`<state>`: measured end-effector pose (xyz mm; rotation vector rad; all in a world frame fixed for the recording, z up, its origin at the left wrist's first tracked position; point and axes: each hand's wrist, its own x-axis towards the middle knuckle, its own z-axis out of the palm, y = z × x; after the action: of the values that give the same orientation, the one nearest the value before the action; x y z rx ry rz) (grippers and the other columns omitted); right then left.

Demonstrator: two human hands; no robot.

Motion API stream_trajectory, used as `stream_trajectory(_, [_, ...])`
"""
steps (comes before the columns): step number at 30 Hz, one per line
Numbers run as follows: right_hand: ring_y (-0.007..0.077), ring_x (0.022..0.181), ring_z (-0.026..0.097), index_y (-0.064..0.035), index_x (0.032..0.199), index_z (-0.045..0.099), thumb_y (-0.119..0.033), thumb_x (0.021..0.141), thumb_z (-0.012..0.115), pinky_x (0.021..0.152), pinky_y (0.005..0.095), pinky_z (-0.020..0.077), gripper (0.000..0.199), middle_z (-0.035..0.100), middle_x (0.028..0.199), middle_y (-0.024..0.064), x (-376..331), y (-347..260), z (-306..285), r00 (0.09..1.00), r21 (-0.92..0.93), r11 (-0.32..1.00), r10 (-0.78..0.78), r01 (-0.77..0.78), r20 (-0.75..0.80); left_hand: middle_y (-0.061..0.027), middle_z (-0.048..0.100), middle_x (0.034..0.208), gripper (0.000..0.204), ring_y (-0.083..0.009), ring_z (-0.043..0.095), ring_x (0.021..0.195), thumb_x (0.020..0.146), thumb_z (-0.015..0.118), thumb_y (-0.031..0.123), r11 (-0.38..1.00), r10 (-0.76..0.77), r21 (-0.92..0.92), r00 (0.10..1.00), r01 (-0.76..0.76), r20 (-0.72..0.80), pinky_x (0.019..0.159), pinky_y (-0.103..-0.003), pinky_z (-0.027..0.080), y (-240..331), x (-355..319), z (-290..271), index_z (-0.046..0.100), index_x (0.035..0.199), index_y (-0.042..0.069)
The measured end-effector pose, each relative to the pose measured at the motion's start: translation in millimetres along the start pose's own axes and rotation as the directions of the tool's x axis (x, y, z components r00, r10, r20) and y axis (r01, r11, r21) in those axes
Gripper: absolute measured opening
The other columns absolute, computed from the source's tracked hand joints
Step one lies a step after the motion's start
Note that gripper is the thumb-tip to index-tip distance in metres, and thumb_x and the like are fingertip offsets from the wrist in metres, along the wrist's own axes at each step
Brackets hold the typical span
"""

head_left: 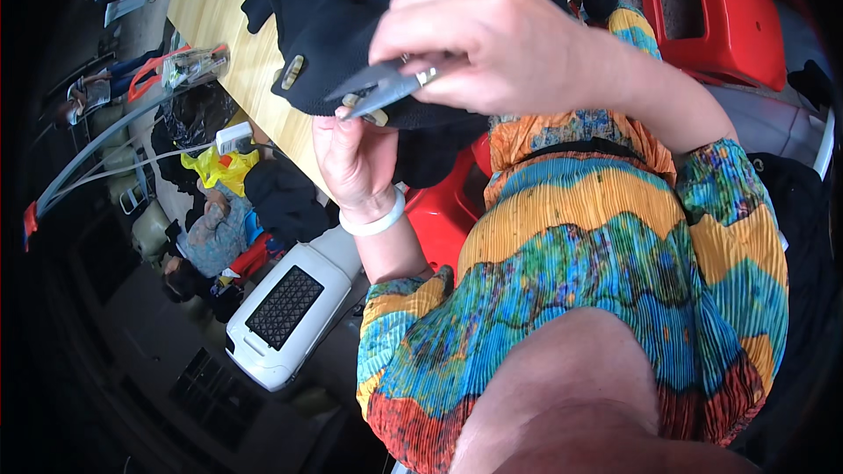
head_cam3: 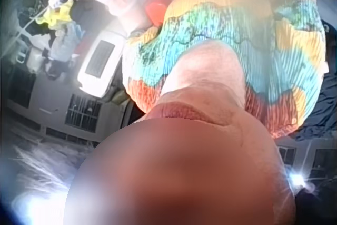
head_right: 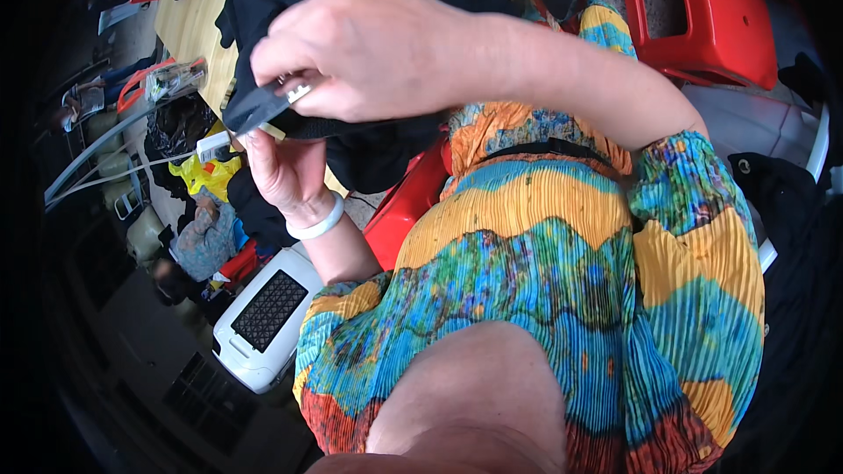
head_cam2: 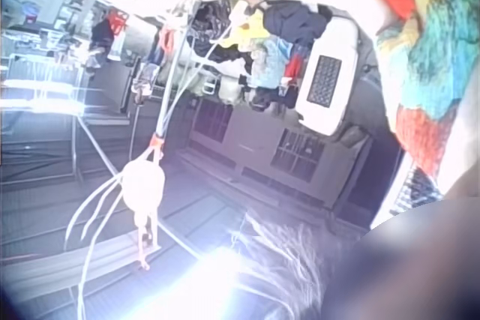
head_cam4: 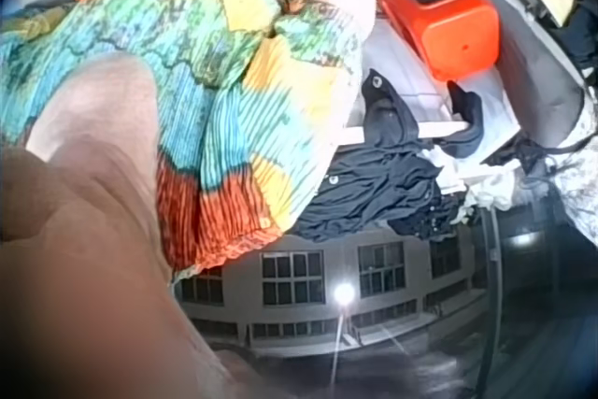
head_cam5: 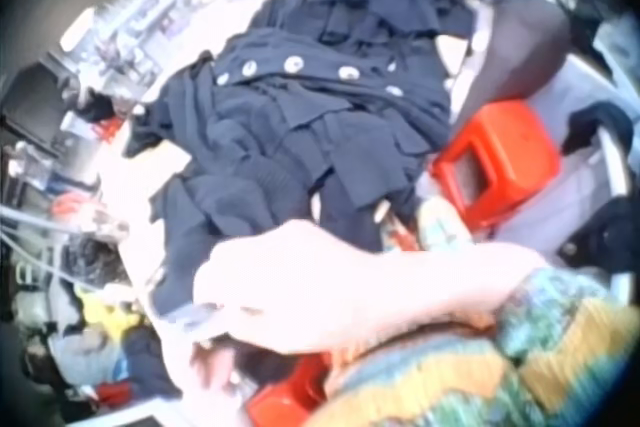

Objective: Trimming excess threads and cleaning up the edges around buttons and grommets on black jackets.

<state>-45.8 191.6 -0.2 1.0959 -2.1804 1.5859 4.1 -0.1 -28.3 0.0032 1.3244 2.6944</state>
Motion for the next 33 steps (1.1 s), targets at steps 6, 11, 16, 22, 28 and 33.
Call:
stream_trajectory(6, [0.0270, 0.063, 0.056, -0.0049, 0.085, 0.056, -0.014, 0.073, 0.054, 0.056, 0.0332, 0.0453, 0.015, 0.053, 0.070, 0.0106, 9, 4, -21, 0.993, -0.002, 0.993, 0.117, -0.117, -0.009, -0.0098, 0.047, 0.120, 0.051, -0.0236, 0.045, 0.111, 0.081, 0.058, 0.016, 1.000, 0.008, -0.029, 0.997, -0.006, 0.083, 0.096, -0.040, 0.033, -2, -1, 5, 0.036, 0.125, 0.004])
stream_trajectory(11, [0.0072, 0.059, 0.050, -0.0023, 0.093, 0.051, -0.014, 0.078, 0.061, 0.054, 0.0216, 0.0403, 0.021, 0.051, 0.065, 0.0016, -10, -18, -20, 0.891, 0.328, 0.835, 0.450, -0.442, 0.053, -0.0114, 0.047, 0.120, 0.053, -0.0248, 0.047, 0.110, 0.081, 0.060, 0.019, 0.995, 0.059, 0.075, 0.996, -0.064, 0.061, 0.094, -0.039, 0.036, -2, -2, 6, 0.036, 0.125, 0.002])
stream_trajectory(16, [0.0139, 0.050, 0.049, -0.0026, 0.091, 0.049, -0.023, 0.078, 0.062, 0.046, 0.0249, 0.0374, 0.027, 0.049, 0.060, 0.0051, -40, -15, -2, 0.954, 0.384, 0.881, 0.299, -0.276, 0.001, -0.0112, 0.051, 0.116, 0.052, -0.0237, 0.050, 0.106, 0.079, 0.062, 0.020, 0.989, 0.092, 0.113, 0.996, -0.091, 0.002, 0.093, -0.038, 0.037, -4, -2, 2, 0.040, 0.122, 0.001])
stream_trajectory(22, [0.0179, 0.049, 0.050, -0.0015, 0.086, 0.049, -0.020, 0.077, 0.061, 0.046, 0.0286, 0.0375, 0.023, 0.049, 0.056, 0.0061, -37, -10, 3, 0.949, 0.328, 0.896, 0.316, -0.300, 0.005, -0.0106, 0.052, 0.115, 0.051, -0.0232, 0.050, 0.105, 0.078, 0.063, 0.019, 0.994, 0.094, 0.053, 0.995, -0.096, 0.030, 0.093, -0.037, 0.037, -5, 1, 9, 0.041, 0.120, 0.001])
stream_trajectory(28, [0.0188, 0.048, 0.049, -0.0006, 0.086, 0.049, -0.020, 0.077, 0.060, 0.047, 0.0293, 0.0379, 0.024, 0.047, 0.054, 0.0059, -34, -11, 7, 0.950, 0.307, 0.901, 0.309, -0.305, 0.037, -0.0097, 0.053, 0.113, 0.048, -0.0222, 0.051, 0.104, 0.079, 0.062, 0.020, 0.994, 0.102, 0.018, 0.986, -0.105, 0.131, 0.092, -0.036, 0.038, -6, 1, 4, 0.043, 0.119, 0.002])
stream_trajectory(33, [0.0194, 0.047, 0.049, -0.0004, 0.084, 0.049, -0.019, 0.077, 0.060, 0.047, 0.0301, 0.0381, 0.023, 0.047, 0.053, 0.0061, -35, -13, 6, 0.941, 0.318, 0.889, 0.338, -0.328, 0.025, -0.0084, 0.054, 0.111, 0.046, -0.0219, 0.052, 0.103, 0.079, 0.061, 0.021, 0.994, 0.105, -0.022, 0.994, -0.104, 0.041, 0.092, -0.039, 0.039, -7, 2, 4, 0.044, 0.118, 0.004])
